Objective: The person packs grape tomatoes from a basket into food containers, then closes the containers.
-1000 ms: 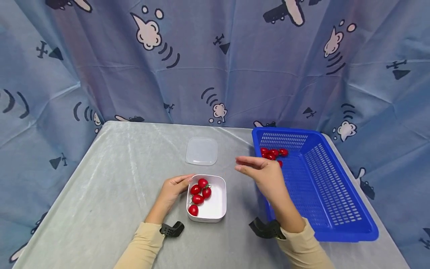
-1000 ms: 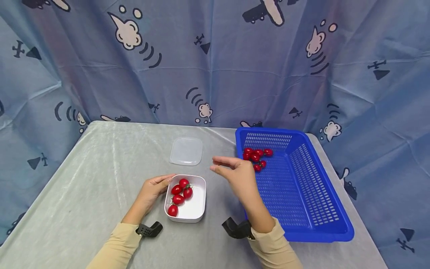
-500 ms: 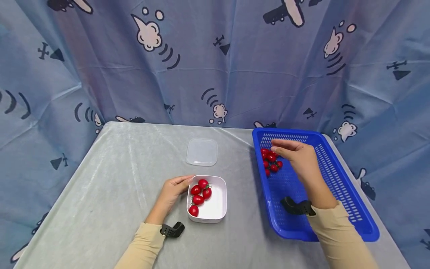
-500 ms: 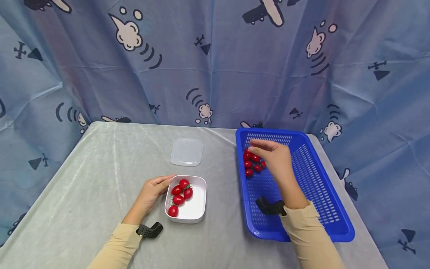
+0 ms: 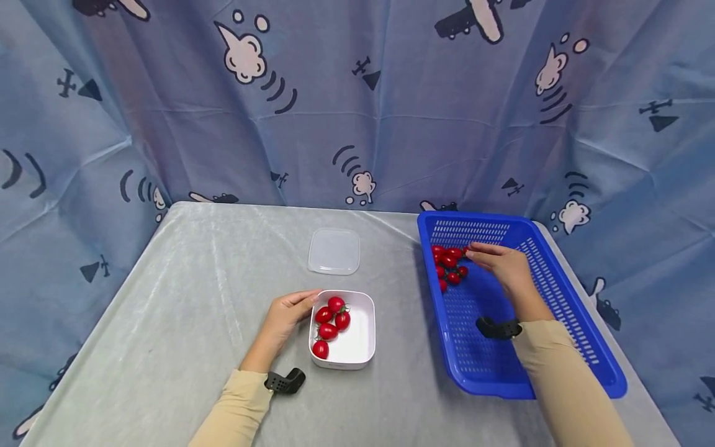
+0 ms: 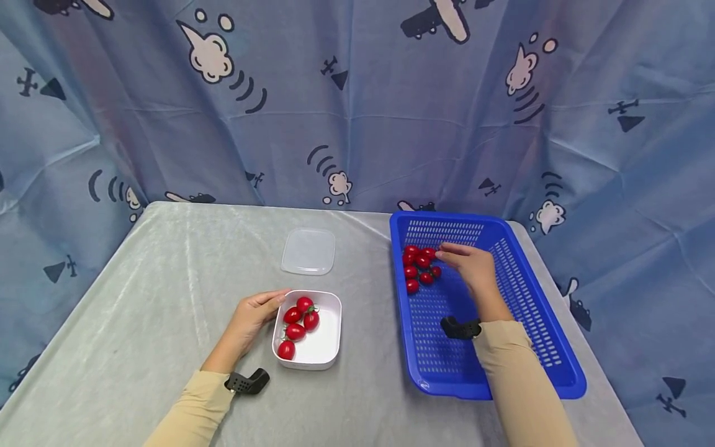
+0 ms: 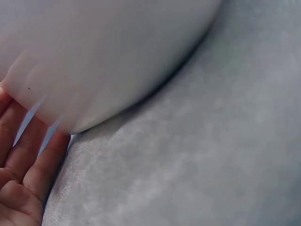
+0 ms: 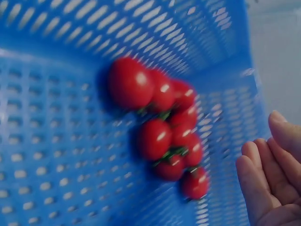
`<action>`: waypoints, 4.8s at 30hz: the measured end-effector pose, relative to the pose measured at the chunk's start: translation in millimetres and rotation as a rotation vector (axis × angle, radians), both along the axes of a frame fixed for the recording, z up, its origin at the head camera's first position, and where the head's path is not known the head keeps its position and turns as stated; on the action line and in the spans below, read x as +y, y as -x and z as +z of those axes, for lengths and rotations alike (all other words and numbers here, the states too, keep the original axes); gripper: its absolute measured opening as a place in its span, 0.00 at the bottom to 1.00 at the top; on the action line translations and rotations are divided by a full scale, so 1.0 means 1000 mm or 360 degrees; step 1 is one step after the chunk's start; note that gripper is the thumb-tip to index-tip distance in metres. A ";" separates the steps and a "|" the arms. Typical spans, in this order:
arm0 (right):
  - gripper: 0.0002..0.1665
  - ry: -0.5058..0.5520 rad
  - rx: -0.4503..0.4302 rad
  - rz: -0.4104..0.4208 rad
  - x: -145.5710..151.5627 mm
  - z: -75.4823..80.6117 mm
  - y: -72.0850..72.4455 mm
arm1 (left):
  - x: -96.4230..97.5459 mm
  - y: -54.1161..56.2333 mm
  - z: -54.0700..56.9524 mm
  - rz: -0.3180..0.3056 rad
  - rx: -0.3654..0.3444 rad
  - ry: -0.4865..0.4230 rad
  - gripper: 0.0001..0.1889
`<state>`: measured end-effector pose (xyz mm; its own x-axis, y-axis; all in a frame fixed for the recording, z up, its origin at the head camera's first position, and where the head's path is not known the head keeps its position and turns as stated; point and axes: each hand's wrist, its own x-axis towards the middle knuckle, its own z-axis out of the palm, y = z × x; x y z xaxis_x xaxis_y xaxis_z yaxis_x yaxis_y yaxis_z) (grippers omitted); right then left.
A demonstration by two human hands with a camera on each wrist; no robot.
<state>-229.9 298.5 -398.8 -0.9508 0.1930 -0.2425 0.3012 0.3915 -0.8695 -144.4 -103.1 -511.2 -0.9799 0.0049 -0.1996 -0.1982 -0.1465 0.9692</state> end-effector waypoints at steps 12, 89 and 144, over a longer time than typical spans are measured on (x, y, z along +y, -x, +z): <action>0.34 -0.0017 -0.0193 -0.0098 0.015 -0.034 0.013 | 0.000 -0.001 0.000 0.0002 -0.0008 -0.0024 0.19; 0.20 0.0525 0.0239 0.0450 -0.132 0.048 -0.076 | -0.002 0.001 0.002 -0.0032 0.0011 -0.0034 0.18; 0.15 -0.0021 0.0321 0.0493 -0.234 -0.045 -0.104 | -0.005 0.001 0.001 -0.0056 0.0051 -0.0001 0.19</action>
